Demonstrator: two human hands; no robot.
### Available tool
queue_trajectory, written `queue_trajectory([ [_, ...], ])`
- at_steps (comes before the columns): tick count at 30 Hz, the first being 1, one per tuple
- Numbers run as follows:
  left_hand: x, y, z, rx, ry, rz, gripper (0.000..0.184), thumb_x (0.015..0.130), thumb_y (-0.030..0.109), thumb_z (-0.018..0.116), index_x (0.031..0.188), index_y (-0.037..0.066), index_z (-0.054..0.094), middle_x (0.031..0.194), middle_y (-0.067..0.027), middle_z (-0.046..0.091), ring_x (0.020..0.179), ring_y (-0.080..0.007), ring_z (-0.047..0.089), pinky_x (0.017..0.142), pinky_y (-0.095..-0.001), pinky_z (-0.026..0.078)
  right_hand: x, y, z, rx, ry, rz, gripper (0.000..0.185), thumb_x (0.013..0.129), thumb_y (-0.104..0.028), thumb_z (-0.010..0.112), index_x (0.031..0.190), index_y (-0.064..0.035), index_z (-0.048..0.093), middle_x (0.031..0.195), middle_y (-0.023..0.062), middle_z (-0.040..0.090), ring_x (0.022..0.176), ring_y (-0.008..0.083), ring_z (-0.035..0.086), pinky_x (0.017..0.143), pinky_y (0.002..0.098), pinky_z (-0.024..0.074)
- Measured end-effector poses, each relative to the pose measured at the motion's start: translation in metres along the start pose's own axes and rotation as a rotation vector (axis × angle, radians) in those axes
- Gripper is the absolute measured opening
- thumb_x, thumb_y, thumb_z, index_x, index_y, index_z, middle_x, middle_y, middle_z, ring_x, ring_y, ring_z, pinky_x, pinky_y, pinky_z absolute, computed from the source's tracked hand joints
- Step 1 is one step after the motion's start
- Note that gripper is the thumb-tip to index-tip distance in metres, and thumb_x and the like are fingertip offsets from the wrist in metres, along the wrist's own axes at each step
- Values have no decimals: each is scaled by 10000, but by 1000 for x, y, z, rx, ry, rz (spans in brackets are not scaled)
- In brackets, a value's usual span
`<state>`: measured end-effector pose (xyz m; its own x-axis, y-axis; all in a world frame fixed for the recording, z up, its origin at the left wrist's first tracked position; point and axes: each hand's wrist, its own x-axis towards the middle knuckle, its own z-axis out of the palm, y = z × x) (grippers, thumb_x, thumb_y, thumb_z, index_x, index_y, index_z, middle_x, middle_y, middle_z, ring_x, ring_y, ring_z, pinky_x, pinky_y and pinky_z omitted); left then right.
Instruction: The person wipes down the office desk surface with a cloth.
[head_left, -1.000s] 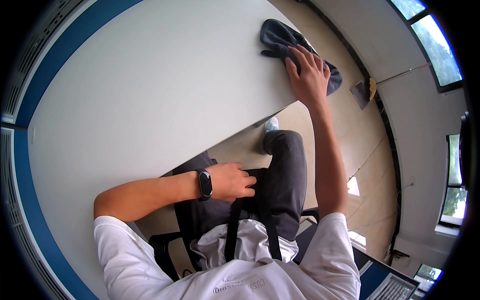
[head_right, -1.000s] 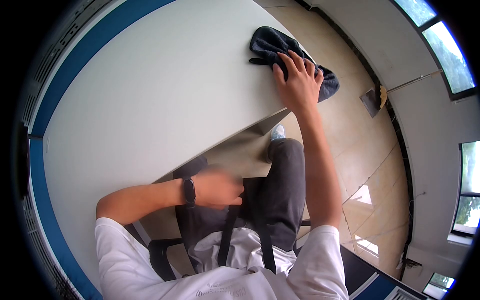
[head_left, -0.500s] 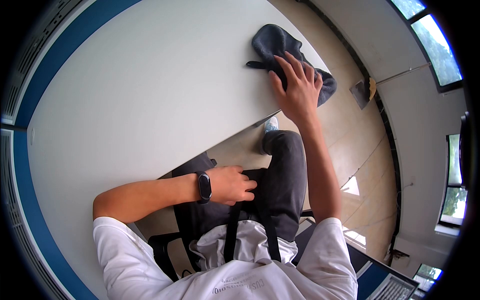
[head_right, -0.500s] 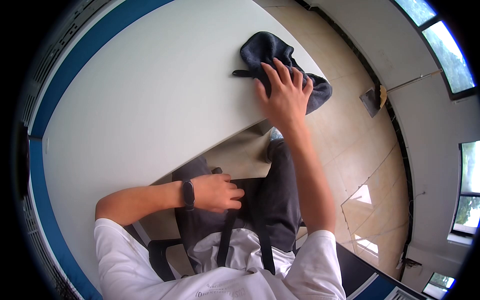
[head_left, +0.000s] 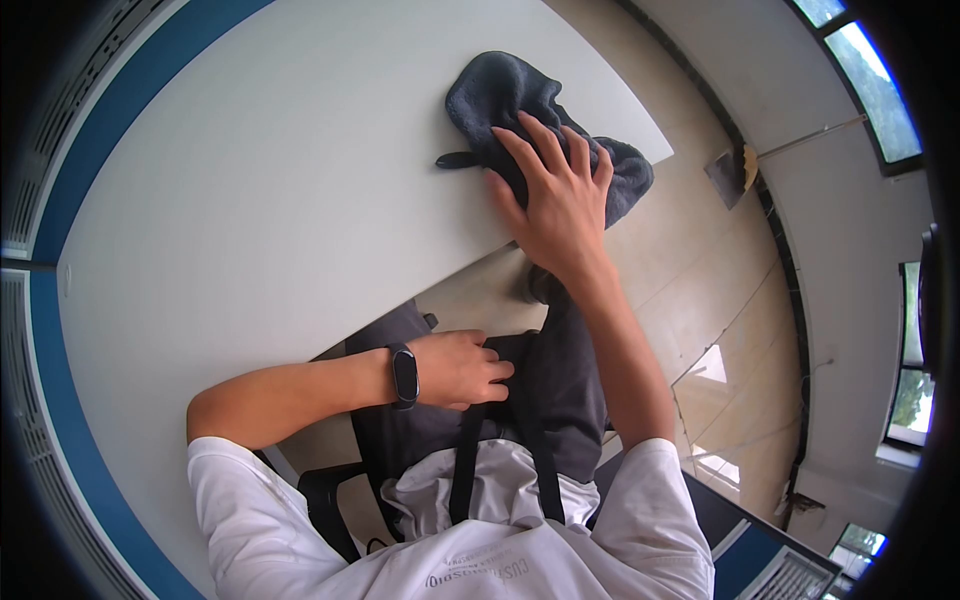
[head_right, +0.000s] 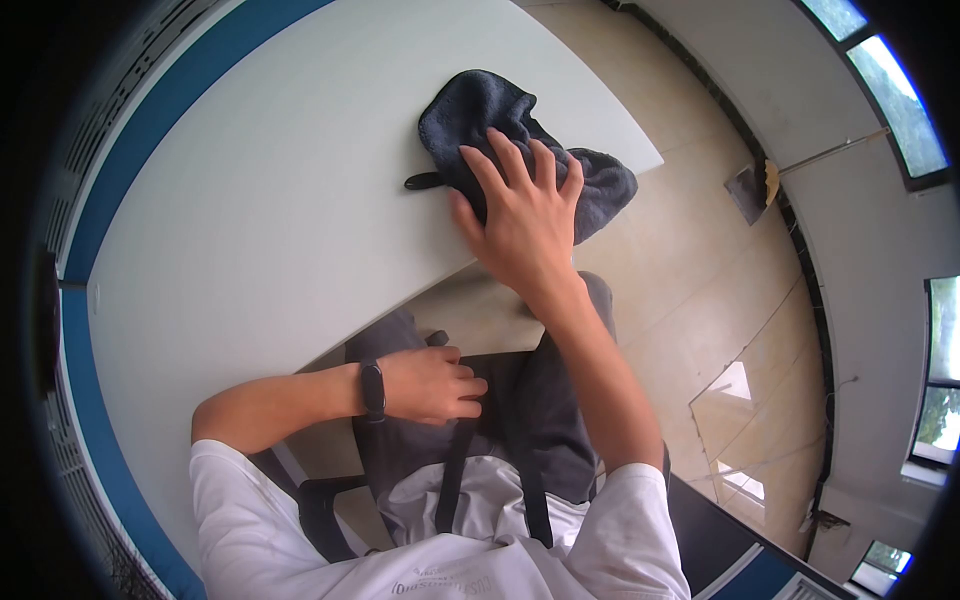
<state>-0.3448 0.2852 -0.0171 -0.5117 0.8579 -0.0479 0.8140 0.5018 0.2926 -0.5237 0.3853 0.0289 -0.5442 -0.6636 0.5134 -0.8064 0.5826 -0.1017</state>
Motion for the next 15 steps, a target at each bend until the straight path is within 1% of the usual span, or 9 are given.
queue_trajectory([
  [8,2,3,9,-7,32,-5,370,757,323,802,1010,166,582,1023,-8,588,954,-171,643,838,-352,486,8,9,12,52,-9,-33,435,918,-386,657,1314,-206,649,1438,59,564,1328,370,476,1115,628,277],
  [11,4,5,15,-22,51,-9,340,759,301,783,997,164,582,1008,-13,586,939,-175,644,830,-354,488,13,13,21,45,-12,-48,431,923,-385,645,1318,-212,650,1437,54,570,1336,374,475,1117,630,281],
  [15,5,8,26,-39,108,-6,241,782,256,723,956,155,590,952,-21,590,890,-180,648,809,-351,492,22,18,37,41,-6,-58,442,935,-406,617,1331,-213,647,1445,52,567,1346,374,470,1117,633,284],
])
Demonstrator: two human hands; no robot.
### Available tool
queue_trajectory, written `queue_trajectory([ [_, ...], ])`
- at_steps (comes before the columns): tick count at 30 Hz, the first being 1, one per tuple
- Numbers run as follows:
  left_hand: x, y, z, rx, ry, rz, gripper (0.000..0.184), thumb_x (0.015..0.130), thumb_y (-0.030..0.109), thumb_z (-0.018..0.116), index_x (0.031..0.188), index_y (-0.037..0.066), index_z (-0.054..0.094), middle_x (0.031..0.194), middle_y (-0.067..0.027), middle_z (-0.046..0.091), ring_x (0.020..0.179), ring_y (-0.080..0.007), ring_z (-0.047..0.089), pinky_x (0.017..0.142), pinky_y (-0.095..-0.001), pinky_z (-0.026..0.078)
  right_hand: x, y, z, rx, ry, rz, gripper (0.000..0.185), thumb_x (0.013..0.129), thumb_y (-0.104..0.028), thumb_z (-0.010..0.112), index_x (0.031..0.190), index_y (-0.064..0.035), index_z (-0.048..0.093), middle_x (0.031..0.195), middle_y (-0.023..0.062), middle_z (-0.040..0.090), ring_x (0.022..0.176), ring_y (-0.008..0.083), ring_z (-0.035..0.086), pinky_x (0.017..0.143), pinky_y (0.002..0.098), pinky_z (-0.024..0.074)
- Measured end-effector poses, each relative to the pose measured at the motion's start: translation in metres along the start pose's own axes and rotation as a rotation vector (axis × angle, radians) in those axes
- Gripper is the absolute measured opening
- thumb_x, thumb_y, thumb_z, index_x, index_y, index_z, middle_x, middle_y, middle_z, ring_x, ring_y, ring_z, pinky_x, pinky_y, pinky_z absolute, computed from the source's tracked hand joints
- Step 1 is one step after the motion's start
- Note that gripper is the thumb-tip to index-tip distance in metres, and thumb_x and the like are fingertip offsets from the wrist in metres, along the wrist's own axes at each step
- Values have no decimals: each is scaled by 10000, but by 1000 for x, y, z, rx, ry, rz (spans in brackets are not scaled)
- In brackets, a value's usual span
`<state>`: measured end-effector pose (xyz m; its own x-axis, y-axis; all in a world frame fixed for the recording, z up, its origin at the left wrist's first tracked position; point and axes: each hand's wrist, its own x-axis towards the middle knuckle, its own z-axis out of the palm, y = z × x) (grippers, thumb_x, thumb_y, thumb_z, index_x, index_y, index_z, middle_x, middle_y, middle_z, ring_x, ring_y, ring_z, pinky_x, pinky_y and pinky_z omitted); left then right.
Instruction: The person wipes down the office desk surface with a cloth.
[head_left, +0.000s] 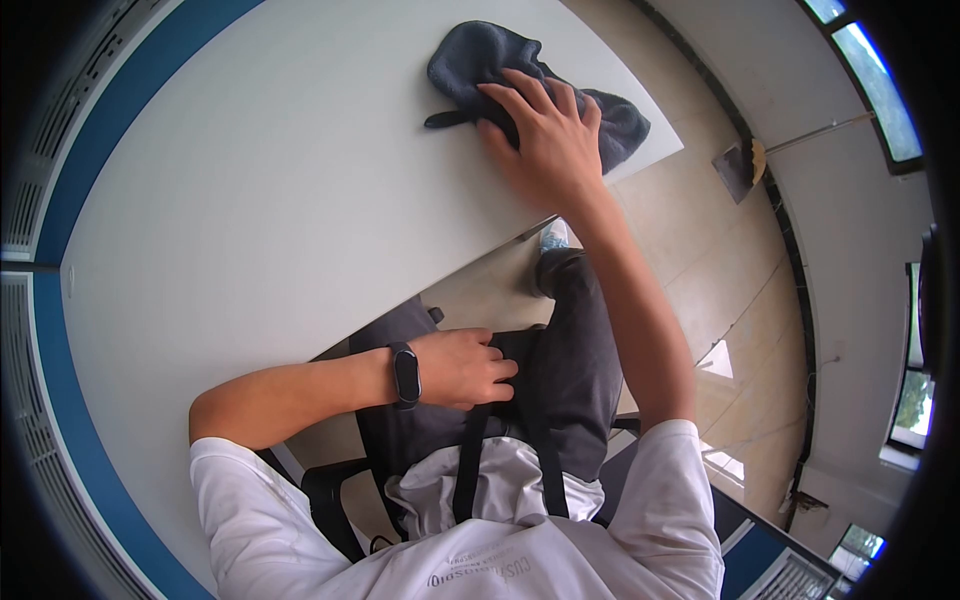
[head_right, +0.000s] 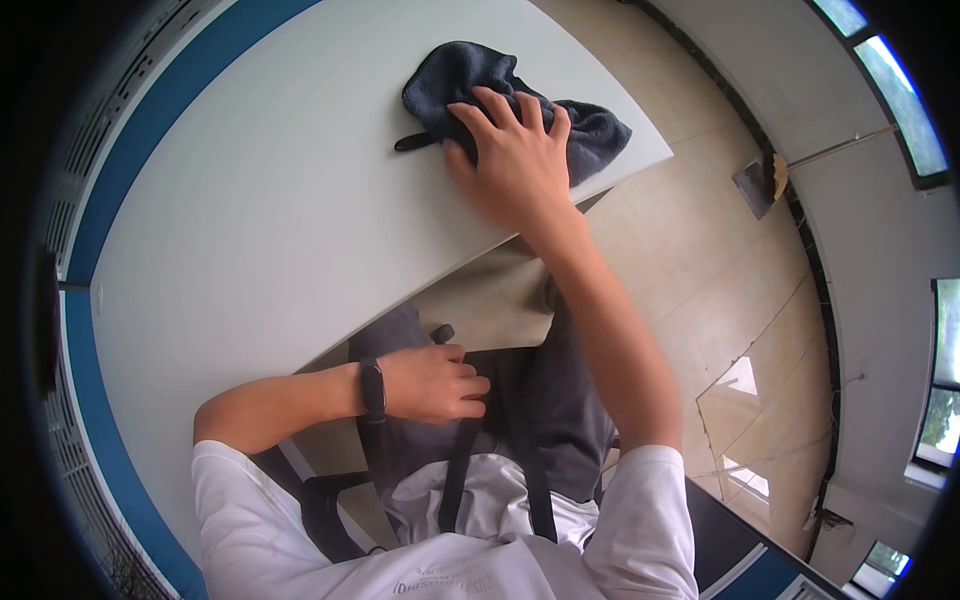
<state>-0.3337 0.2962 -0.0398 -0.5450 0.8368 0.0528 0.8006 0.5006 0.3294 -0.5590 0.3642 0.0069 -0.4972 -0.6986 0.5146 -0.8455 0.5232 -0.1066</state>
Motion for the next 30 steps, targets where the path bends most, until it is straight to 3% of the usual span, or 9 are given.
queue_trajectory([
  [8,-6,-4,-16,-15,112,11,174,807,226,684,935,151,593,932,-24,595,850,-182,647,793,-350,485,48,6,21,-13,15,0,451,948,-418,576,1344,-212,637,1444,42,560,1364,361,458,1108,624,289],
  [17,-7,0,-21,14,-8,16,164,852,274,714,965,187,633,986,9,579,907,-134,646,816,-332,453,79,9,43,-75,-45,49,486,964,-465,531,1387,-238,602,1467,25,542,1358,318,462,1101,633,295],
  [20,-8,0,-14,30,57,13,125,867,277,692,932,202,615,940,19,552,842,-126,620,765,-325,424,85,7,46,-97,-45,60,485,970,-469,519,1391,-240,599,1471,21,538,1363,308,456,1112,628,289],
  [22,-9,0,-14,27,45,24,111,857,190,639,934,193,559,930,17,504,829,-131,559,750,-312,386,90,7,47,-100,-57,61,490,973,-474,510,1397,-242,593,1477,20,533,1366,305,453,1117,627,287],
  [30,-6,2,-13,46,149,73,77,854,198,613,881,206,541,897,38,490,792,-113,535,717,-293,366,105,7,54,-132,-110,81,524,987,-495,473,1431,-230,556,1517,40,497,1392,333,426,1130,637,266],
])
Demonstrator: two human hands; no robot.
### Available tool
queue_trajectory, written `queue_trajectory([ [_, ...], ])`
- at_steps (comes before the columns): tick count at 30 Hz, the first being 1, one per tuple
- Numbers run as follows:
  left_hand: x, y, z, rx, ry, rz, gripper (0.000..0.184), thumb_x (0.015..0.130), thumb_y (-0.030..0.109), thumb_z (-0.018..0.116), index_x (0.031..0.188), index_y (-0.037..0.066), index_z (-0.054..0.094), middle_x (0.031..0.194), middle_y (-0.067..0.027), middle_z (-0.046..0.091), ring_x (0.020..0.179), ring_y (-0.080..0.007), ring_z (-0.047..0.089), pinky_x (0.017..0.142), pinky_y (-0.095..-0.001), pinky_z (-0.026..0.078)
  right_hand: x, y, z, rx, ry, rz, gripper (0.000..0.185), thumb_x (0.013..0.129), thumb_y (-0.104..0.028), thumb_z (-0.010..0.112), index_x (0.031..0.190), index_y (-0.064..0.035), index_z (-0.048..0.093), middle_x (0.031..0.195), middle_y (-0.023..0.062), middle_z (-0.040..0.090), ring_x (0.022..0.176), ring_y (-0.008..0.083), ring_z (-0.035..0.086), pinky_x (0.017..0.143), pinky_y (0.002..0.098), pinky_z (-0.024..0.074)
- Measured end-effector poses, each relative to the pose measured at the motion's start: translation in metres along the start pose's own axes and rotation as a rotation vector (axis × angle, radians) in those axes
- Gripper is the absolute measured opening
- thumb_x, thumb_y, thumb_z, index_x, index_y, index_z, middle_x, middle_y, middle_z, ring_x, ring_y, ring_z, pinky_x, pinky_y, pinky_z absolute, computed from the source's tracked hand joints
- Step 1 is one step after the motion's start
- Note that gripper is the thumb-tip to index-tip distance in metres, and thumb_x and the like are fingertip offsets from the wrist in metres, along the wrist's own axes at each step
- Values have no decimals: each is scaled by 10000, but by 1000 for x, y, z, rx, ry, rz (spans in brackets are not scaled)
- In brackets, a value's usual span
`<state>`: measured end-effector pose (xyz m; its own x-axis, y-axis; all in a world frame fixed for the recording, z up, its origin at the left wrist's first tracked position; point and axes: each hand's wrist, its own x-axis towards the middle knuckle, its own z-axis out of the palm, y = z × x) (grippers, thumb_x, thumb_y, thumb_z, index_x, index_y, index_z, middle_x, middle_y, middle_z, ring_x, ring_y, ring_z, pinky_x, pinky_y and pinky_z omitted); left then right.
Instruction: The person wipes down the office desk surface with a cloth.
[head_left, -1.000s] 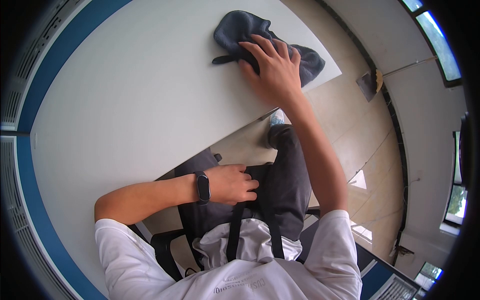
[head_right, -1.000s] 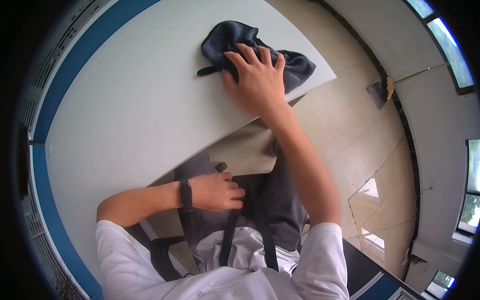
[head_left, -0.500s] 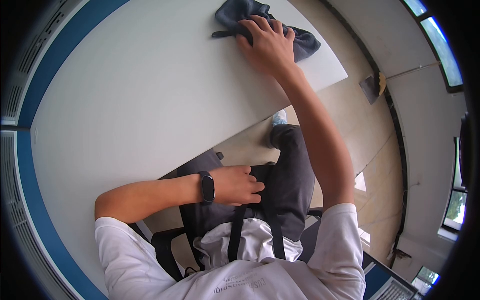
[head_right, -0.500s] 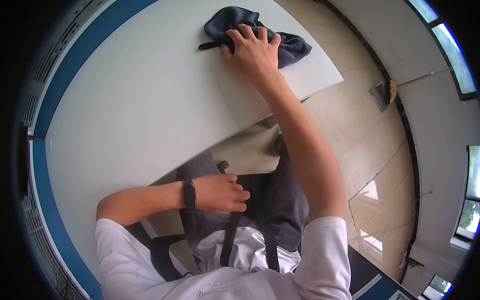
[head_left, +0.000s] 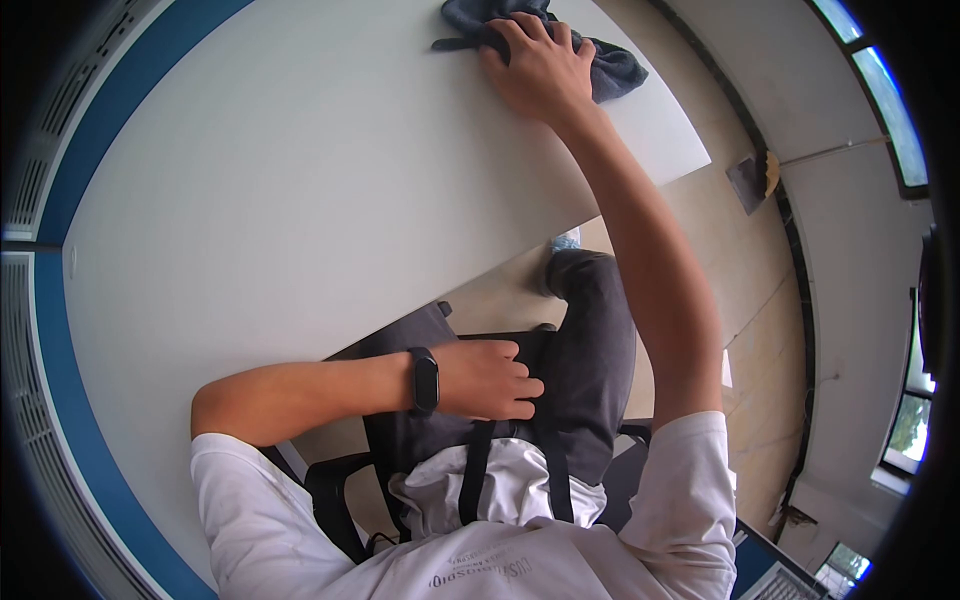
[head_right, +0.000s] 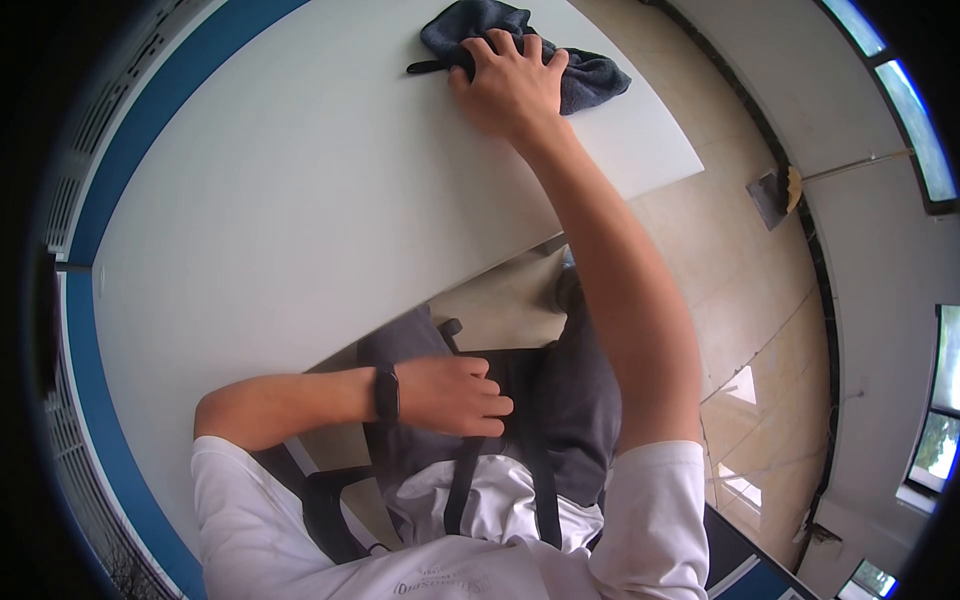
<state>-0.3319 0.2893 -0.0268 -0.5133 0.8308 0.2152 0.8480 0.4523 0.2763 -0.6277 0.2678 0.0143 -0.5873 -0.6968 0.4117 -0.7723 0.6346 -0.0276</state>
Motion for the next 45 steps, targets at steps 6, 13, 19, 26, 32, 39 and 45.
queue_trajectory([
  [6,3,6,1,9,106,64,89,843,189,610,835,198,522,858,36,480,754,-108,523,677,-280,360,9,-6,9,-16,-8,19,530,999,-493,453,1445,-222,543,1527,47,488,1400,352,416,1129,659,248],
  [13,3,10,0,9,140,70,101,834,176,617,815,179,517,838,31,477,745,-112,522,653,-278,368,22,-28,-27,126,-172,41,541,1006,-435,495,1441,-114,518,1501,162,470,1419,401,382,1137,661,263],
  [19,4,13,3,-42,176,64,137,812,183,647,795,169,512,819,25,470,762,-126,525,635,-286,376,45,-29,-9,81,-151,63,534,999,-452,502,1410,-114,544,1476,155,496,1412,390,396,1135,660,273],
  [26,2,18,3,-49,221,26,192,794,169,659,735,167,476,788,17,445,761,-135,507,615,-284,369,68,-32,2,51,-140,104,518,998,-462,487,1390,-131,560,1462,122,517,1404,355,413,1118,652,296],
  [32,2,21,2,-13,172,-16,161,826,199,675,716,194,557,793,50,510,802,-114,553,631,-284,396,82,-32,11,4,-147,142,553,1007,-468,462,1437,-127,529,1510,121,483,1440,356,386,1139,646,288],
  [39,3,29,17,-86,245,-49,234,798,159,683,687,163,476,753,25,451,727,-146,495,609,-289,377,91,-34,21,12,-156,163,577,1024,-478,448,1468,-112,491,1553,141,444,1472,405,336,1165,668,253],
  [45,3,35,20,-142,260,-82,197,808,156,684,691,168,527,759,28,483,731,-142,523,630,-295,389,110,-28,42,-41,-173,202,588,1035,-490,426,1493,-123,468,1590,156,406,1492,405,304,1174,653,240],
])
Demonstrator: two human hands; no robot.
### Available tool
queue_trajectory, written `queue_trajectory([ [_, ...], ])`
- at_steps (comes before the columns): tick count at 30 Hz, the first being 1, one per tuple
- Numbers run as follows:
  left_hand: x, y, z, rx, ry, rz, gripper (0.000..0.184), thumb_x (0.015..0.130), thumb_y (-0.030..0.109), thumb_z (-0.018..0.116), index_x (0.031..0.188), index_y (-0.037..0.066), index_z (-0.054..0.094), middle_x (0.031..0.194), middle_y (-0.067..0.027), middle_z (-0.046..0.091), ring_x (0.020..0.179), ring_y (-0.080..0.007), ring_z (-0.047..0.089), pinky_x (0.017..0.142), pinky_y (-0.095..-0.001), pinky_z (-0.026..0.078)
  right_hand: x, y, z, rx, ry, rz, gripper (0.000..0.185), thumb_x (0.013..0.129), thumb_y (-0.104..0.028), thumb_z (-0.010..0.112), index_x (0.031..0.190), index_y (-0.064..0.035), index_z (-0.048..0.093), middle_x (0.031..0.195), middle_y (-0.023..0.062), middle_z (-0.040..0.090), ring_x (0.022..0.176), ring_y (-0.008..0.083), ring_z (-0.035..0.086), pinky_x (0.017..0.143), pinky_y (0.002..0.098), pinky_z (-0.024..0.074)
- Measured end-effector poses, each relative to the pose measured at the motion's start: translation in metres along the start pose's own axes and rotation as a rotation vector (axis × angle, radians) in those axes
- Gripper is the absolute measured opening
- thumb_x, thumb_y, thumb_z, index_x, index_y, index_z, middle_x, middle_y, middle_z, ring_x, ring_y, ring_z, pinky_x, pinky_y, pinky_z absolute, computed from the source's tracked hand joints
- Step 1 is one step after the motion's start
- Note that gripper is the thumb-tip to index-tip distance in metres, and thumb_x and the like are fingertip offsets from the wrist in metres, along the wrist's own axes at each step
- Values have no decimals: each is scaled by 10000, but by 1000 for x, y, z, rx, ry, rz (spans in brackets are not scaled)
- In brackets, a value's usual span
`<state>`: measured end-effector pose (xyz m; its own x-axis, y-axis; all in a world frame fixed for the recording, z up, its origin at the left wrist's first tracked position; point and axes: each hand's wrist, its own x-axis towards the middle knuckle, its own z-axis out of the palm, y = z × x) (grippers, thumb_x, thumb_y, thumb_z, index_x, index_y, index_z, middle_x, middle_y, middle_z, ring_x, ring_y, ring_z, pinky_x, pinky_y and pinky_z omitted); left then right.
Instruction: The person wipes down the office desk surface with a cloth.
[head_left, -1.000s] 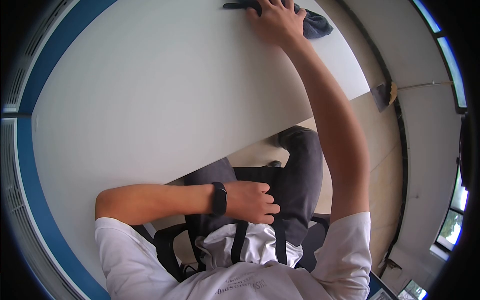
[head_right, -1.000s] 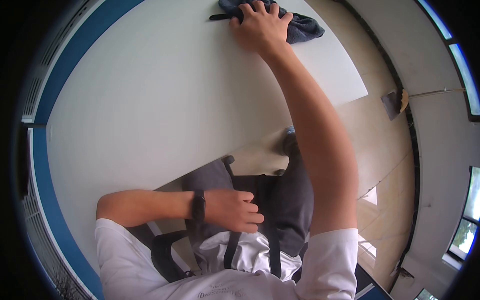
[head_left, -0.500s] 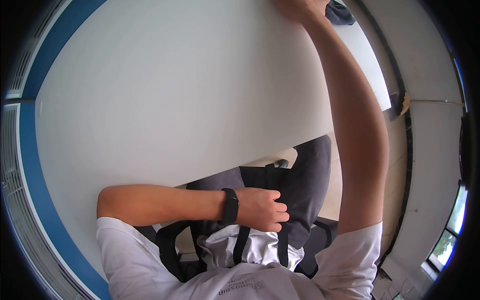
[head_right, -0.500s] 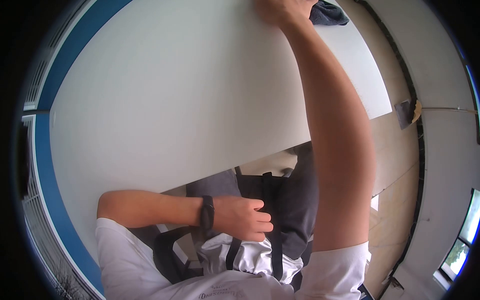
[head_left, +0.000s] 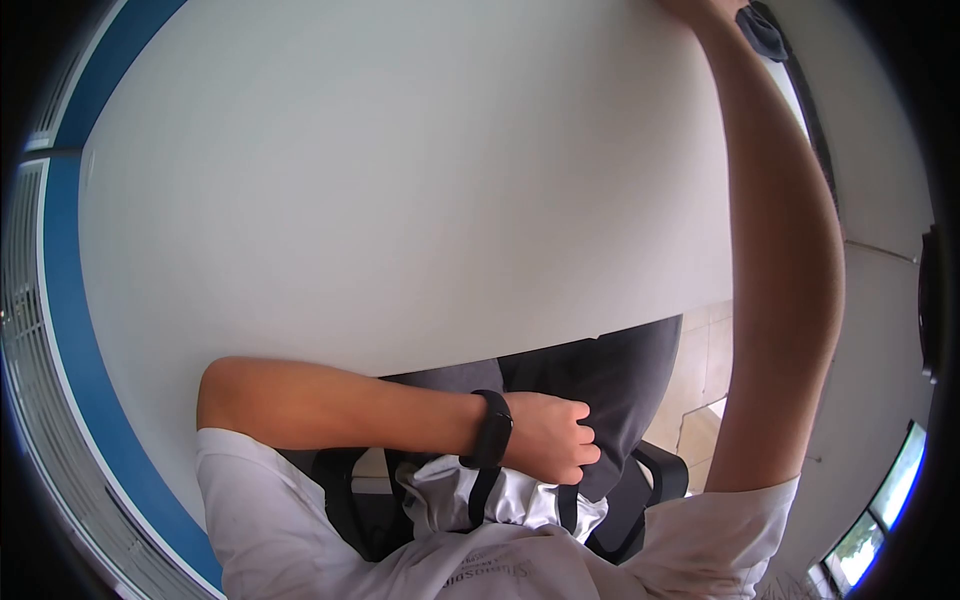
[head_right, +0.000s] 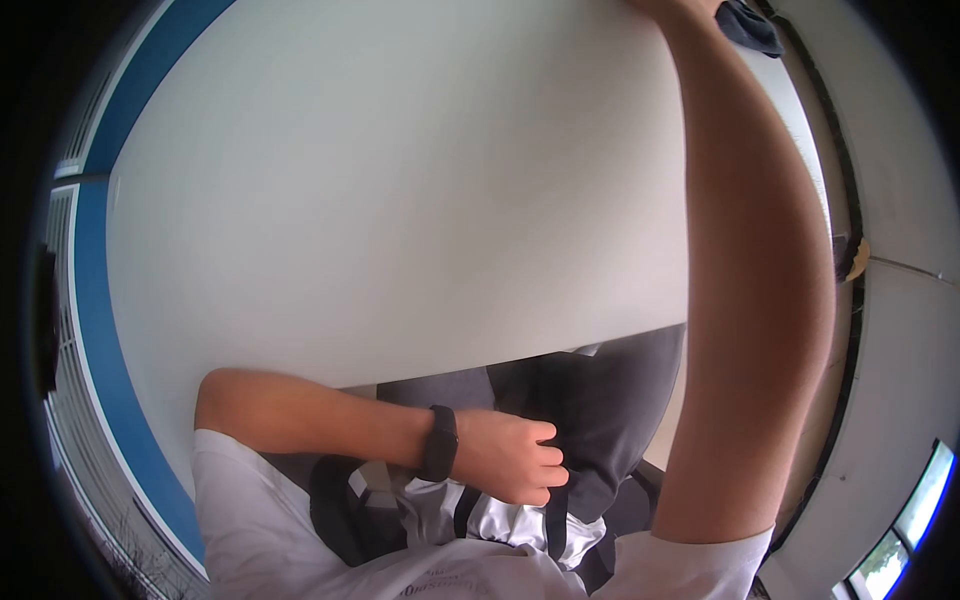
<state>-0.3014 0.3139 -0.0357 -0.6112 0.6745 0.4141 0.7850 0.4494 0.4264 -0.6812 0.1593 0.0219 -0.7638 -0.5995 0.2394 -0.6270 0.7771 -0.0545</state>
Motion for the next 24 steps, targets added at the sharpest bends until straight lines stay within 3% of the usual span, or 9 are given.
queue_trajectory([
  [8,13,4,-6,-46,-95,-28,183,816,159,671,679,169,549,766,28,501,664,-143,540,642,-299,403,22,34,7,-50,25,101,608,1005,-524,415,1491,-164,481,1584,130,420,1474,392,346,1161,660,266],
  [10,17,4,-10,-117,-224,-5,89,870,193,630,796,150,656,866,-26,639,719,-201,685,728,-355,452,27,39,7,-60,18,113,610,1004,-529,417,1491,-168,481,1585,129,418,1476,391,343,1163,660,266],
  [15,19,9,11,-259,-189,-99,72,891,201,595,891,137,629,838,-30,625,651,-207,668,677,-353,428,27,50,-7,-71,22,124,635,994,-556,425,1508,-186,466,1603,122,396,1486,391,328,1172,657,257],
  [21,-4,15,19,-144,-2,-2,73,885,206,606,839,151,592,750,8,574,606,-178,636,635,-334,391,4,47,-9,-97,64,-10,677,990,-586,442,1540,-191,437,1609,103,393,1496,335,320,1191,584,263],
  [24,-13,17,11,-73,-79,-19,53,882,192,619,859,158,585,755,16,575,621,-160,634,649,-322,393,-24,38,-16,24,96,-170,646,970,-547,516,1489,-162,500,1525,110,485,1431,331,396,1179,543,266],
])
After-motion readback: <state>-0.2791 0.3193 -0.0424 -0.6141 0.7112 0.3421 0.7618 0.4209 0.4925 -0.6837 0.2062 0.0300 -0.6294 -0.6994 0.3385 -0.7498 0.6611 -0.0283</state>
